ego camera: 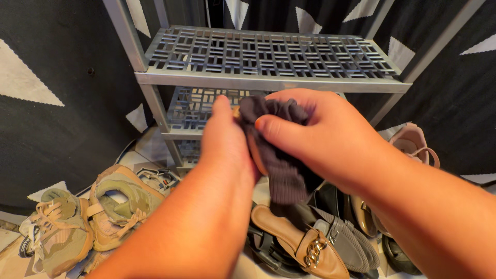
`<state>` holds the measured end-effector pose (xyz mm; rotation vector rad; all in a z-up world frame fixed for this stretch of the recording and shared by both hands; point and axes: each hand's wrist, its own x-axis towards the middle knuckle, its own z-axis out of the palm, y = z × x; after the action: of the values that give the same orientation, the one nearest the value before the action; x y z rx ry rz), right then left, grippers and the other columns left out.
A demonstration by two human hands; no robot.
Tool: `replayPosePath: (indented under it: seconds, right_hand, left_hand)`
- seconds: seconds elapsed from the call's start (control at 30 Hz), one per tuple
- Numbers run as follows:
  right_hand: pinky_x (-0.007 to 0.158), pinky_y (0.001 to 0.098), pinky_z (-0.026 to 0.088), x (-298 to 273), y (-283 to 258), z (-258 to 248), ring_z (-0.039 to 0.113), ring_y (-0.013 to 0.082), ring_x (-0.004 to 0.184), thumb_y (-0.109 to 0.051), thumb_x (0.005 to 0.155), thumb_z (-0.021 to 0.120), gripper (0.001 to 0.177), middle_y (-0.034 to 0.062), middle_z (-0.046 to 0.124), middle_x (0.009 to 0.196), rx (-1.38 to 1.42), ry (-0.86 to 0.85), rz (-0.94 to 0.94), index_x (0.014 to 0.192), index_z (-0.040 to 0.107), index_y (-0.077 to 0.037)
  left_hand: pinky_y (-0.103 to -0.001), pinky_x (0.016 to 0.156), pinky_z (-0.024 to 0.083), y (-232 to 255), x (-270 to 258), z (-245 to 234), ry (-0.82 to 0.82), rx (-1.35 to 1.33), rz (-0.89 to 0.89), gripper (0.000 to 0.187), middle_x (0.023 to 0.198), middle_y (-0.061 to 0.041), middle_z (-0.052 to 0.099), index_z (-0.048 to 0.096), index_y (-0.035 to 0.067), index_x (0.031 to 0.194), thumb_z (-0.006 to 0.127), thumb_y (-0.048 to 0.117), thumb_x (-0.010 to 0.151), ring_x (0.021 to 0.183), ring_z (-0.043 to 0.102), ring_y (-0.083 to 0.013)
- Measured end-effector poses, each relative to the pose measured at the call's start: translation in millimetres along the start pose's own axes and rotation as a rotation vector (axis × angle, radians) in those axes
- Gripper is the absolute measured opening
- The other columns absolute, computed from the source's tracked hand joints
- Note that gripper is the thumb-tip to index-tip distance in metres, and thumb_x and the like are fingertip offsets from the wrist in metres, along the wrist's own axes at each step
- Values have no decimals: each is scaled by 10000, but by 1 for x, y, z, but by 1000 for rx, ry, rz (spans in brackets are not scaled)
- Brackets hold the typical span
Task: The person wipes the metal shelves of a shoe rack with a dark cloth, then picks up a pair of beige loafers and wipes them with the same cloth. The person handles the shoes one at a time, turning them over to clean different sides.
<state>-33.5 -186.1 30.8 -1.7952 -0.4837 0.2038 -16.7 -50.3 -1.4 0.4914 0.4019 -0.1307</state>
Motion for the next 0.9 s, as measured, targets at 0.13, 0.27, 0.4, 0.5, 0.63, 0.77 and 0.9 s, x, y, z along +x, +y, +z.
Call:
replayPosePath:
  seconds: [0.13,0.27,0.4,0.5,0.63,0.77,0.9]
  right_hand:
    - [770,249,565,-12,0,7,670,62,857,-216,946,673,283,10,754,985,33,49,-84,1178,720,-61]
    - [749,257,563,-2,1,2,694,92,824,-207,938,664,247,26,748,963,282,189,72,1098,703,-23]
    - [706,278,565,-6,5,-10,670,96,777,-210,943,660,235,24,730,935,244,217,55,1075,703,-19]
    - [702,274,554,-13,6,-19,652,92,773,-190,953,668,221,24,720,930,202,204,-5,1065,708,-4]
    - [690,260,538,-11,-1,-22,645,79,774,-184,934,666,222,11,730,932,20,280,5,1093,739,-48]
    - [706,278,557,-11,7,-25,669,104,798,-184,937,656,202,28,739,948,-52,442,36,1078,733,-62]
    - [717,372,571,-11,26,-40,698,178,803,-261,926,712,200,46,727,939,260,638,395,1020,679,-88]
  left_hand:
    - [-454,882,560,2,-11,-7,-90,67,-49,585,1090,-121,727,658,71,1120,399,574,973,989,704,-282]
    - [-458,811,568,-7,-23,-8,-229,224,-26,411,1022,-115,716,657,75,1111,543,423,925,892,699,-271]
    - [-431,779,573,-5,-31,-5,-287,252,11,356,969,-101,710,668,49,1080,598,360,922,847,686,-258]
    - [-435,755,596,4,-37,0,-288,324,1,344,937,-96,727,670,57,1037,578,352,887,825,709,-255]
    - [-428,726,576,4,-48,5,-337,605,38,373,923,-99,741,709,60,1025,612,379,858,825,711,-248]
    - [-432,725,586,-14,-48,3,-405,1065,271,365,853,-69,777,784,72,933,636,387,822,841,748,-259]
    - [-448,797,541,-32,-52,1,-432,1746,637,357,735,-57,730,788,171,871,612,474,805,769,725,-274]
